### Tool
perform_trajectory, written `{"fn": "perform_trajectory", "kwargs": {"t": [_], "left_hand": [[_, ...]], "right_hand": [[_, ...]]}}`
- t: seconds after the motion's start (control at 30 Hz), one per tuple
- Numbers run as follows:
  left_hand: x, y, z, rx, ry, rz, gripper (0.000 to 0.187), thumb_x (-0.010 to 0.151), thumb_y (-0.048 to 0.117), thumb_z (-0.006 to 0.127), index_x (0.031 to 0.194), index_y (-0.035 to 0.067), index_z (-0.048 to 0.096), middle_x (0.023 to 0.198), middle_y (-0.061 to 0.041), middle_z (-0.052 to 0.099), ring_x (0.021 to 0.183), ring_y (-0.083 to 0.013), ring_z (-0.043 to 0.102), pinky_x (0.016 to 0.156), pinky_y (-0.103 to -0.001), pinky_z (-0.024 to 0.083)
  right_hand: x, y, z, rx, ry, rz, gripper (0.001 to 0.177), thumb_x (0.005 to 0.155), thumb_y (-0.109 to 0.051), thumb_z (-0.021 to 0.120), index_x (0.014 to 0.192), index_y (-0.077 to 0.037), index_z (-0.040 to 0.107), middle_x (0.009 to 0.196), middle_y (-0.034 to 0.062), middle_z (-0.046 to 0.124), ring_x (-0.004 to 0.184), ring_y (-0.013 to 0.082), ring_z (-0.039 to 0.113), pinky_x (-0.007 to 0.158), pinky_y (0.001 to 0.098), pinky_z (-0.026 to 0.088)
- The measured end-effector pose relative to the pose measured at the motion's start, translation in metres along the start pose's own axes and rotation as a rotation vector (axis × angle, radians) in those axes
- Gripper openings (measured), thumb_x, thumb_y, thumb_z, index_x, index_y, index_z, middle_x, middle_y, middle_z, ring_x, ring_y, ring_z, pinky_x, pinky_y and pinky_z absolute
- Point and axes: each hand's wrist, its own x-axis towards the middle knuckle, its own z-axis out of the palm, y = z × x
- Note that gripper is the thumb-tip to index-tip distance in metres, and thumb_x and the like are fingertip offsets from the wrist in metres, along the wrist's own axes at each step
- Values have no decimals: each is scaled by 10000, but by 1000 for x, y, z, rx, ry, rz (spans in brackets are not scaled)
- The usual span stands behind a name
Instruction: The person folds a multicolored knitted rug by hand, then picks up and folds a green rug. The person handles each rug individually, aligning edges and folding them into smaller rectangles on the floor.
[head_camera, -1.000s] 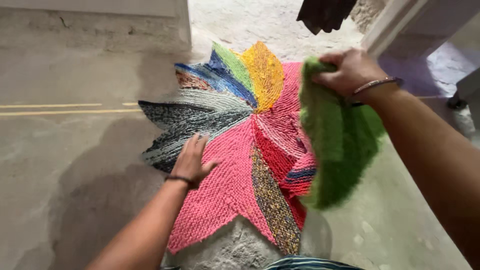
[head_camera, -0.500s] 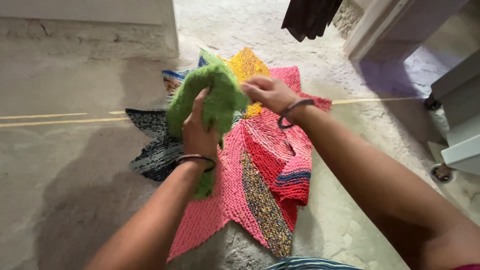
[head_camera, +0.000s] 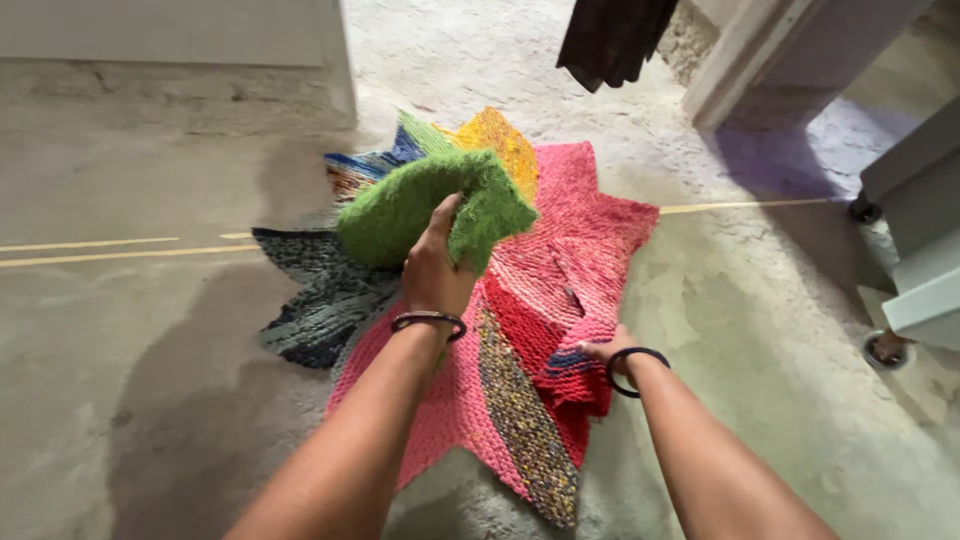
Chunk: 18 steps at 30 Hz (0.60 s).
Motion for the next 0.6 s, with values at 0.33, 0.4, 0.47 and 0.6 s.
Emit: {"fn": "perform_trajectory", "kwargs": {"t": [0.33,0.4,0.47,0.6], "left_hand": [[-23,9,18,10,-194,10,759,793,30,733,1468,264,477,1301,-198,672,1167,-416,649,927,-487,545],[-24,8,22,11,-204,35,759,797,48,743,1472,262,469,1298,-198,673,1179,-414,647,938,-488,544],[-25,5,25,18,-214,39,742,820,84,761,1474,263,460,1296,-197,672,1183,-415,641,939,-491,542],[-27,0,25,23,-242,13,729,837,114,771,1474,274,455,1299,-187,672,1182,-411,638,932,-494,541]], "right_hand": [[-75,-60,-26,-353,232,-151,1095,702,-361,882,1623,-270,298,1605,220,331,1417,441,432,1165,473,408],[-82,-73,-14,-525,140,-243,973,730,-312,839,1585,-385,380,1673,161,188,1468,471,317,1163,551,375],[-87,-95,0,-652,-74,-118,817,786,-288,808,1505,-498,482,1738,103,-26,1552,511,94,1133,685,304],[-122,-120,-15,-367,106,50,796,767,-587,822,1458,-338,515,1723,157,-36,1477,585,138,1173,672,279]]}}
